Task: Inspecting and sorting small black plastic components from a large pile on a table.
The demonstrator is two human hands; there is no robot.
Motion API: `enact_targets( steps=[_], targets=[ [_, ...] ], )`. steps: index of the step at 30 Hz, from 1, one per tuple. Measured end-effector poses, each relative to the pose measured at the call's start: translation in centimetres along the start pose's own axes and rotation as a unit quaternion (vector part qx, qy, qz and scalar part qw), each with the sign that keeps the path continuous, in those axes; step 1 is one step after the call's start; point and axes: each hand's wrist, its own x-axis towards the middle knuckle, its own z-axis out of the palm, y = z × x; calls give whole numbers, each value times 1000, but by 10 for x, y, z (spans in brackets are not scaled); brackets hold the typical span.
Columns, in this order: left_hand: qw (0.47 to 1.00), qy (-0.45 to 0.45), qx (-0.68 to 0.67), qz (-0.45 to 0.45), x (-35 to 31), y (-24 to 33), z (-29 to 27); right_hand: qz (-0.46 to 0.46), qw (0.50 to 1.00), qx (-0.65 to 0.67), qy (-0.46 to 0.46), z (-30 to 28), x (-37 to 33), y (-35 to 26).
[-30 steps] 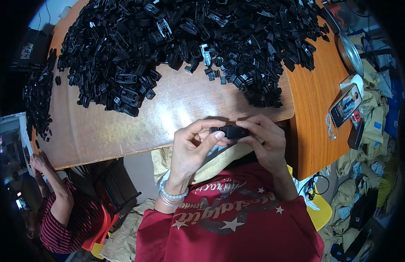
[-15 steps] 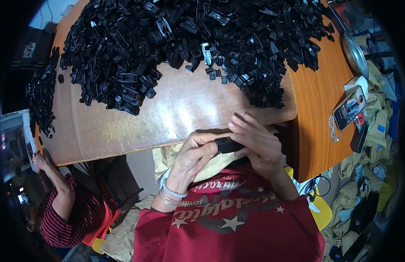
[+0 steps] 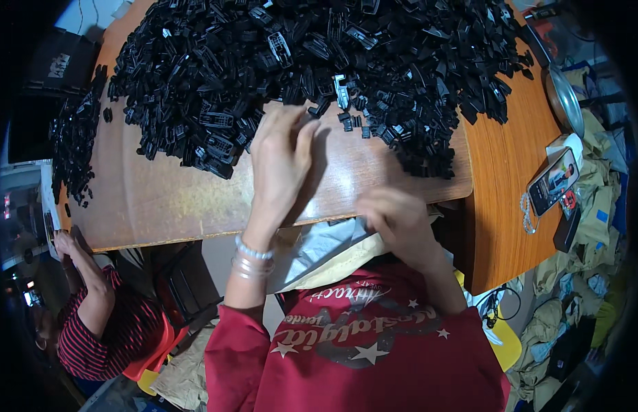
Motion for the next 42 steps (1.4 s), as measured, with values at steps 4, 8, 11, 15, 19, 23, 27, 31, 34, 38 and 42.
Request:
enact_targets(
  steps=[4, 8, 11, 15, 19, 23, 27, 31, 34, 38, 42],
  targets=[
    [988, -1, 138, 71, 14, -5, 23, -21, 964, -215, 153, 18, 63, 6],
    [989, -3, 125, 75, 9, -7, 22, -38, 933, -312, 173, 29, 84, 21],
    [985, -78, 150, 22, -21, 10, 6, -29, 935, -326, 139, 30, 79, 22],
    [992, -106, 56, 47, -38, 15, -13, -24, 946, -296, 130, 31, 72, 20],
    [980, -140, 95, 101, -30, 14, -22, -7, 935, -319, 158, 31, 79, 18],
    [974, -163, 98, 120, -33, 0, -22, -10, 938, -318, 139, 32, 80, 21],
    [988, -133, -73, -24, -45, -3, -24, -15, 958, -254, 130, 31, 70, 23],
    [886, -137, -322, -305, -58, 9, -28, -22, 945, -312, 96, 27, 69, 18],
    [768, -123, -527, -342, -63, 6, -21, -17, 947, -318, 37, 24, 71, 15],
    [743, -103, -558, -355, -72, 8, -18, -32, 961, -260, 83, 28, 70, 20],
    [725, -100, -567, -379, -73, 13, -20, -63, 965, -242, 79, 25, 63, 26]
  ],
)
